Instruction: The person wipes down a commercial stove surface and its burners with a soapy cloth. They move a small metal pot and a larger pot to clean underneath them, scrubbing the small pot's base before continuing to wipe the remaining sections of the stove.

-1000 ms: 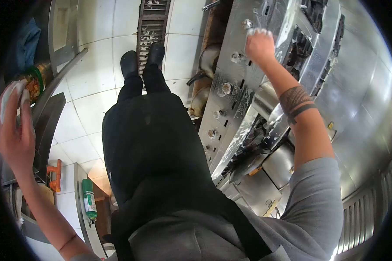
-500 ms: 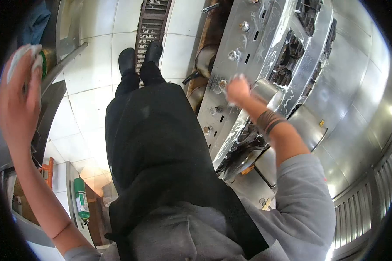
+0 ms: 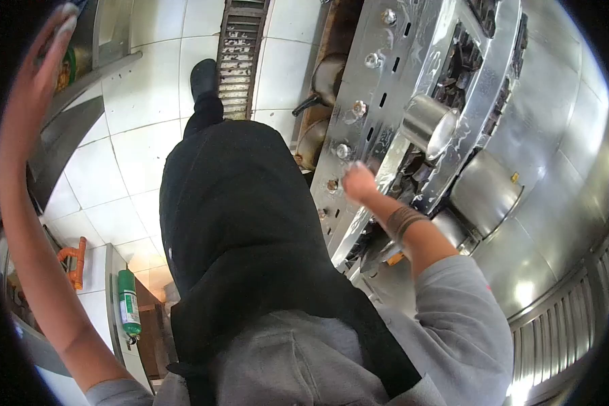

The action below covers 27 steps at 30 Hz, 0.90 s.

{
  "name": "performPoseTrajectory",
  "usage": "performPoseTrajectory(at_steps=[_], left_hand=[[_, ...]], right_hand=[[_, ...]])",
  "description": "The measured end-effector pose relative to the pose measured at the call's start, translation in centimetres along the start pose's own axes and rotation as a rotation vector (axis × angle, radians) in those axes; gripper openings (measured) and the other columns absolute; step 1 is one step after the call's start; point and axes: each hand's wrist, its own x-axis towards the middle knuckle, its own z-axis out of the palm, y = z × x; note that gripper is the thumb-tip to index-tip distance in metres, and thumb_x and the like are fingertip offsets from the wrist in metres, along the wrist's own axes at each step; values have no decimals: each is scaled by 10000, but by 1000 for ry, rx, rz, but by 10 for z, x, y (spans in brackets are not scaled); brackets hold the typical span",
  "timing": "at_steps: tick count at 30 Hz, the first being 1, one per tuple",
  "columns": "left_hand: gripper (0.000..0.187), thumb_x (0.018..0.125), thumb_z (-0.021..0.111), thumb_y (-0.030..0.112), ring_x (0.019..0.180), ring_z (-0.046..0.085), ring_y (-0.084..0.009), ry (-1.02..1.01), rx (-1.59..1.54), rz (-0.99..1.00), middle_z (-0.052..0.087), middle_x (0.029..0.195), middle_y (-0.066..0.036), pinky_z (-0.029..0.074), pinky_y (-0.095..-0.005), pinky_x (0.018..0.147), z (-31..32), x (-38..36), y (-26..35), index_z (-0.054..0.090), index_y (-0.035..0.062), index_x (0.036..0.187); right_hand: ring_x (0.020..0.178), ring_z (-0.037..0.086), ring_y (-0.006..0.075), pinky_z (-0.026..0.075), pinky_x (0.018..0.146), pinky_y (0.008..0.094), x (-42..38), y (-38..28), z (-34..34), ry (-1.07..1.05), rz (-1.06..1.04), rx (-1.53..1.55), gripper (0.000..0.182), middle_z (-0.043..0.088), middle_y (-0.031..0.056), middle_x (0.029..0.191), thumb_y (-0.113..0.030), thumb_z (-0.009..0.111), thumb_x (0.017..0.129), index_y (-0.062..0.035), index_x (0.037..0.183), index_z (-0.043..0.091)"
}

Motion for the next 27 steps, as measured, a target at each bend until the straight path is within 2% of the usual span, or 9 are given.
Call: performPoseTrajectory(at_steps=[1,2,5,10,16,19,21,22,27], left_hand=[[525,1082,500,412,1452,460,-255,7,-56,-64,463,1584,-114,413,-416,1198,-5,-1,11,470,169,1547],[535,1080,497,435,1455,456,-256,17,-112,-127,463,1584,-113,410,-416,1200,-11,-1,23,470,177,1548],[255,923,654,314,939,700,-330,144,43,270,734,1032,-117,546,-438,799,-97,28,115,787,123,1027],[368,922,599,412,973,695,-351,165,45,290,736,1039,-130,536,-458,840,-100,20,113,794,123,1038],[421,924,554,431,1011,689,-368,186,163,297,739,1067,-143,534,-466,874,-96,18,101,787,114,1073],[448,924,531,440,1030,686,-376,181,234,307,740,1081,-150,533,-471,891,-91,36,94,784,110,1091],[466,925,515,447,1043,684,-382,183,282,325,740,1090,-154,532,-474,902,-85,51,86,781,107,1102],[476,925,508,450,1049,683,-385,177,308,333,741,1094,-157,531,-475,908,-81,56,81,780,105,1108],[481,929,503,431,1090,674,-401,124,446,404,725,1152,-210,521,-481,947,-84,61,74,771,90,1139]], right_hand=[[1111,619,253,438,929,460,-2,5,0,4,8,-53,237,706,94,1082,-253,587,898,-123,927,783],[1092,632,286,453,944,491,16,27,18,328,140,-14,246,709,106,1073,-219,585,886,-85,980,769],[1104,630,278,448,899,448,19,76,-74,273,328,68,271,709,100,1076,-226,557,922,-87,1000,775],[1178,595,300,435,1011,479,-12,-24,8,399,308,15,260,694,120,1123,-222,557,903,-86,940,775],[1208,581,302,376,1088,517,-50,-193,151,79,131,194,284,715,83,1144,-281,557,921,-123,964,789],[1226,603,308,367,1102,536,-21,-187,157,-60,191,165,299,730,96,1177,-278,553,938,-119,1010,796],[1232,599,308,393,1088,504,-12,-145,118,44,279,204,298,725,130,1182,-236,533,939,-92,1006,785],[1194,599,304,406,1057,486,-10,-128,111,297,376,148,290,715,130,1172,-215,531,928,-86,999,781],[1187,553,242,401,985,401,-51,-178,124,414,473,176,232,701,63,1088,-223,579,905,-116,906,785]])
